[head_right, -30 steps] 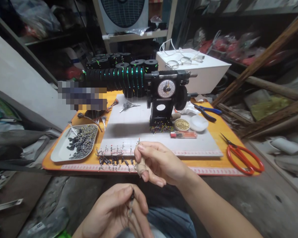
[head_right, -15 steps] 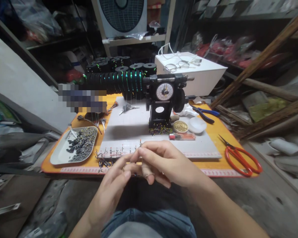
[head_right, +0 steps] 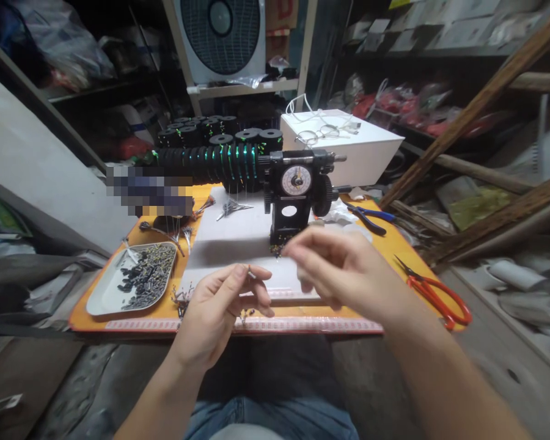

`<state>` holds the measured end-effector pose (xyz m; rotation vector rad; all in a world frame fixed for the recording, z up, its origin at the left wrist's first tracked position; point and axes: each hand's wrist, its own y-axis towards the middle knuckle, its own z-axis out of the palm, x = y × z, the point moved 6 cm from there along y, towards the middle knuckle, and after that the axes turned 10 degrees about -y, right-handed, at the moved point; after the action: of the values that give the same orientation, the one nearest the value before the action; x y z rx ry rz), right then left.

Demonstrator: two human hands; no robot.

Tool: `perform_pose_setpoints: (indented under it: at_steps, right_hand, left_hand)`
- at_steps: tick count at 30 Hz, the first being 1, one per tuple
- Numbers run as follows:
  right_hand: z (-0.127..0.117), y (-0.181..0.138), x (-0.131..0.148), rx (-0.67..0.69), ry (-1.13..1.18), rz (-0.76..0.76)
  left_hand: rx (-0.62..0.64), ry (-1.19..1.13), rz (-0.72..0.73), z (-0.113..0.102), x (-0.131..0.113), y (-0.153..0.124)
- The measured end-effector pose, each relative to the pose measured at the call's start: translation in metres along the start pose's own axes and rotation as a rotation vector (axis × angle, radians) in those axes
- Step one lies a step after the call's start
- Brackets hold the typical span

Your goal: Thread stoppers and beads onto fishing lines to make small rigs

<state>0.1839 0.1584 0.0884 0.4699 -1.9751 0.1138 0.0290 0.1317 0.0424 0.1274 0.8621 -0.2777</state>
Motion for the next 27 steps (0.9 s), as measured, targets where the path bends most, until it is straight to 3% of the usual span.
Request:
perform_pose_setpoints:
  at_steps: [2, 5, 7, 10, 14, 19, 27]
  right_hand:
    - [0.005, 0.015, -0.004, 0.027, 0.336, 0.079]
    - [0.035, 0.028, 0.006, 0.351, 0.692, 0.169]
    - [0.049, 0.031, 0.014, 0.451, 0.808, 0.188]
    - [0.059, 0.034, 0.017, 0.388, 0.93, 0.215]
    - [0.065, 0.038, 0.009, 0.255, 1.011, 0.247]
    - [0.06, 0.045, 0.003, 0.169, 1.033, 0.233]
    - [0.06, 0.045, -0.004, 0.206, 1.008, 0.261]
  left_hand:
    - [-0.002, 0.018, -0.01, 0.0, 0.001, 0.0]
    - [-0.008, 0.069, 0.035, 0.001, 0.0, 0.0]
    - [-0.02, 0.152, 0.112, 0.001, -0.003, -0.001]
    - [-0.042, 0.283, 0.208, 0.001, -0.007, -0.004]
    - [-0.043, 0.253, 0.192, 0.0, -0.003, -0.008]
    - [-0.043, 0.075, 0.026, -0.005, 0.018, -0.021]
    - [-0.064, -0.267, -0.172, -0.014, 0.046, -0.043]
